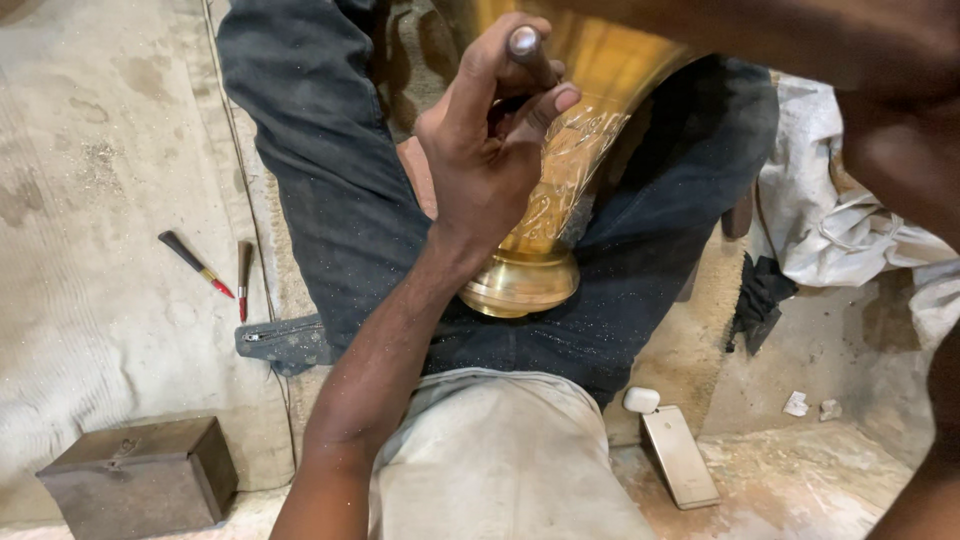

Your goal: The person sits on the floor with a brass vase held between their legs and engraves a decorative floral pattern into its surface, holding a chisel against the metal and striking it with a wooden mallet, repositioning the vase and tools as they work around the design.

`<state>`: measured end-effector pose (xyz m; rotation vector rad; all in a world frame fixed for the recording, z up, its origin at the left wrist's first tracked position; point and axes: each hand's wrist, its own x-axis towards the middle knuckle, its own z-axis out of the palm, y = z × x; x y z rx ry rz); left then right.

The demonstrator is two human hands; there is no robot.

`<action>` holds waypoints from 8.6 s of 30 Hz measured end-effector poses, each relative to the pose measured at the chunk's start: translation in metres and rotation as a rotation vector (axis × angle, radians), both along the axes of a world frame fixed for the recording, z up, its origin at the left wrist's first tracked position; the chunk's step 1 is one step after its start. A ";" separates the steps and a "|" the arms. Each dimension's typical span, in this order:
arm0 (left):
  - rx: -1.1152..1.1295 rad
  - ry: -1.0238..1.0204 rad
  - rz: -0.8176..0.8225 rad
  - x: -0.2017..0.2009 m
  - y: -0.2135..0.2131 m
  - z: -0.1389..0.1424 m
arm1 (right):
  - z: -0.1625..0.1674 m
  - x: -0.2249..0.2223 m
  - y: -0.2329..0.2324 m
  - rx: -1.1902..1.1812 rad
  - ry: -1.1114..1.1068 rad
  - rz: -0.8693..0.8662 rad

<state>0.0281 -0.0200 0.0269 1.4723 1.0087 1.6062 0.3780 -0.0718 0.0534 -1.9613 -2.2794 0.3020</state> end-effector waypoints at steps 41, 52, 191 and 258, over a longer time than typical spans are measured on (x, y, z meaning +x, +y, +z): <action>0.043 0.320 -0.197 -0.012 0.013 -0.031 | 0.047 -0.052 -0.004 0.009 -0.104 0.040; -0.010 0.016 -0.062 0.000 -0.007 -0.038 | 0.049 -0.057 -0.005 0.012 -0.093 0.037; 0.311 0.547 -0.211 -0.048 0.085 0.018 | -0.127 -0.229 -0.135 -0.261 1.915 -0.914; -0.085 0.057 -0.616 -0.058 0.010 -0.072 | 0.039 -0.113 -0.002 0.145 0.216 0.064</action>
